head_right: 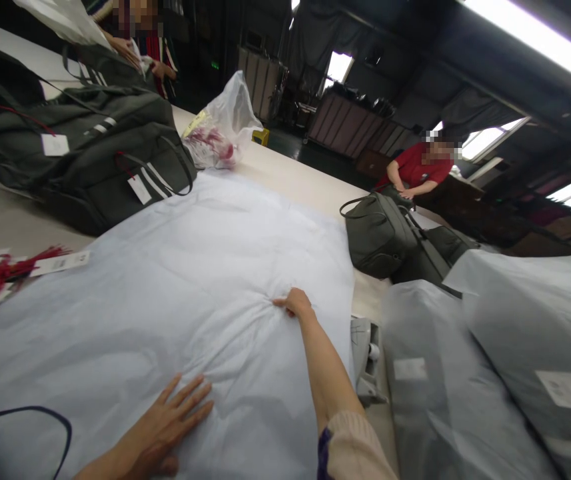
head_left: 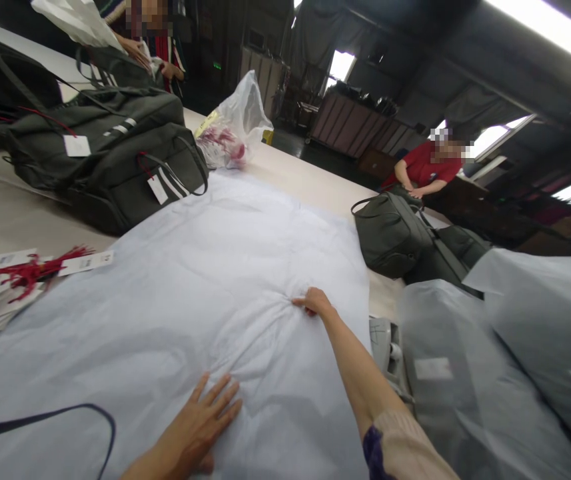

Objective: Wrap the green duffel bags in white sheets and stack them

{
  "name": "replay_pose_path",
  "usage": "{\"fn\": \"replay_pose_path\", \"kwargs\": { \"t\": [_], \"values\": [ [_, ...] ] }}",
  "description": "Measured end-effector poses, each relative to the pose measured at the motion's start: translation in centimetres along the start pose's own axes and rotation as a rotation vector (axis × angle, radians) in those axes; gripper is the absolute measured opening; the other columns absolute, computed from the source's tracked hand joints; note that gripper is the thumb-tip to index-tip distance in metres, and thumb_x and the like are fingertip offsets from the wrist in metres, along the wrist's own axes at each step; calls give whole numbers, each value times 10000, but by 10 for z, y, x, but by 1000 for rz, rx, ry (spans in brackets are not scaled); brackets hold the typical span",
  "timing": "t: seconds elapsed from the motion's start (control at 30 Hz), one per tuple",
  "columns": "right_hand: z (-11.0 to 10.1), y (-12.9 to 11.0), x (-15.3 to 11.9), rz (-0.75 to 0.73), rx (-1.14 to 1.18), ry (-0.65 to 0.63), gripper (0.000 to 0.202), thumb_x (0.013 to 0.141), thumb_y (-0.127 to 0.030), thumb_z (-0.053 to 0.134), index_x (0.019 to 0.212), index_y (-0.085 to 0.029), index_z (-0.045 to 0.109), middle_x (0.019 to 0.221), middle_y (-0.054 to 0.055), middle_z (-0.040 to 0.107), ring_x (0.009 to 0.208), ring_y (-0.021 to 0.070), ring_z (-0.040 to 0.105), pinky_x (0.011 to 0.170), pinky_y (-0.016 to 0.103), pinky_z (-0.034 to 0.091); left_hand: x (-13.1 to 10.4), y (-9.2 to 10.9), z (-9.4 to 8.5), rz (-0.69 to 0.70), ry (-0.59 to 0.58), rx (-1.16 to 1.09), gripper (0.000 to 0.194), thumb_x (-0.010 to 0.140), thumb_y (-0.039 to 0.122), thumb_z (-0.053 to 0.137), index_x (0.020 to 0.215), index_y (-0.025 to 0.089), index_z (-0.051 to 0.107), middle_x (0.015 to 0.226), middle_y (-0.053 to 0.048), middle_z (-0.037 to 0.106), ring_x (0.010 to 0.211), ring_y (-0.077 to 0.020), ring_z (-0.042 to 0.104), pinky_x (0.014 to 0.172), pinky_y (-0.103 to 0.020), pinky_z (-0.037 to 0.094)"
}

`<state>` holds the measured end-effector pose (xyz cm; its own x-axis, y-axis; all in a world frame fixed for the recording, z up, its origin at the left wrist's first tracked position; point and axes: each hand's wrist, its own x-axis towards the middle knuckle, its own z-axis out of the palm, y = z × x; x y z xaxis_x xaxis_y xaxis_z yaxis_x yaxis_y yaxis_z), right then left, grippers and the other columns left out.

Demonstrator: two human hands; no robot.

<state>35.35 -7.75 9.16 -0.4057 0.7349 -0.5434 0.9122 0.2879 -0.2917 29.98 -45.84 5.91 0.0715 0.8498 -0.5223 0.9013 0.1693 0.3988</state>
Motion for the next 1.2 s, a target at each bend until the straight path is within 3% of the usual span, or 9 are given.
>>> {"fn": "replay_pose_path", "kwargs": {
  "t": [0.1,0.17,0.3,0.47,0.57,0.73,0.87,1.03,1.2],
  "values": [
    [-6,13,-11,-4,6,62,471,755,-602,704,792,-135,651,730,137,720,665,250,701,619,316,517,-3,4,-6,-10,-22,24,1018,624,389,865,1488,256,342,1578,-185,250,1469,-415,147,1126,-751,76],
    [-2,19,-19,-7,-11,180,591,781,-634,654,1060,-113,636,1031,209,711,968,328,684,809,408,520,-4,3,-8,-6,-21,22,999,639,411,849,1487,260,343,1580,-180,250,1471,-409,153,1128,-747,82],
    [24,22,-26,-84,-91,449,904,751,-553,722,1466,-151,342,1553,212,306,1453,364,232,1148,533,225,-4,-2,-6,8,5,23,995,634,435,845,1482,279,348,1584,-171,258,1470,-409,160,1130,-741,95],
    [29,29,-42,-99,59,608,934,795,-534,666,1512,-100,252,1591,213,205,1473,359,169,1179,563,154,-8,-1,-10,-8,28,39,1005,603,313,882,1467,293,369,1579,-150,292,1473,-380,187,1151,-701,116],
    [27,51,-90,-373,192,702,770,874,-510,567,1473,-86,333,1528,214,352,1434,310,298,1177,512,238,-13,5,-17,-15,39,95,989,617,247,877,1463,296,366,1584,-133,290,1481,-346,188,1167,-660,142],
    [82,94,-238,-834,121,426,499,940,-419,538,1398,-228,489,1391,109,557,1309,241,497,1131,450,383,-18,6,-18,35,104,167,913,664,282,854,1447,264,386,1578,-137,316,1473,-337,222,1162,-635,194],
    [153,89,-332,-934,-30,254,561,894,-356,633,1422,-265,464,1452,97,505,1375,252,425,1160,492,340,-20,0,-13,107,171,190,876,701,303,828,1450,250,375,1579,-147,310,1469,-342,229,1156,-637,209],
    [222,65,-360,-864,-215,126,871,760,-505,761,1493,-269,355,1578,121,304,1462,312,250,1193,561,200,-22,-6,-7,191,257,192,820,741,331,798,1442,240,383,1568,-168,323,1458,-368,244,1126,-685,218],
    [254,62,-354,-785,-330,59,987,702,-572,779,1514,-260,314,1598,114,253,1484,327,169,1197,568,135,-51,0,-2,261,364,181,694,818,367,726,1422,225,415,1572,-183,304,1457,-372,250,1131,-672,226]
  ]
}}
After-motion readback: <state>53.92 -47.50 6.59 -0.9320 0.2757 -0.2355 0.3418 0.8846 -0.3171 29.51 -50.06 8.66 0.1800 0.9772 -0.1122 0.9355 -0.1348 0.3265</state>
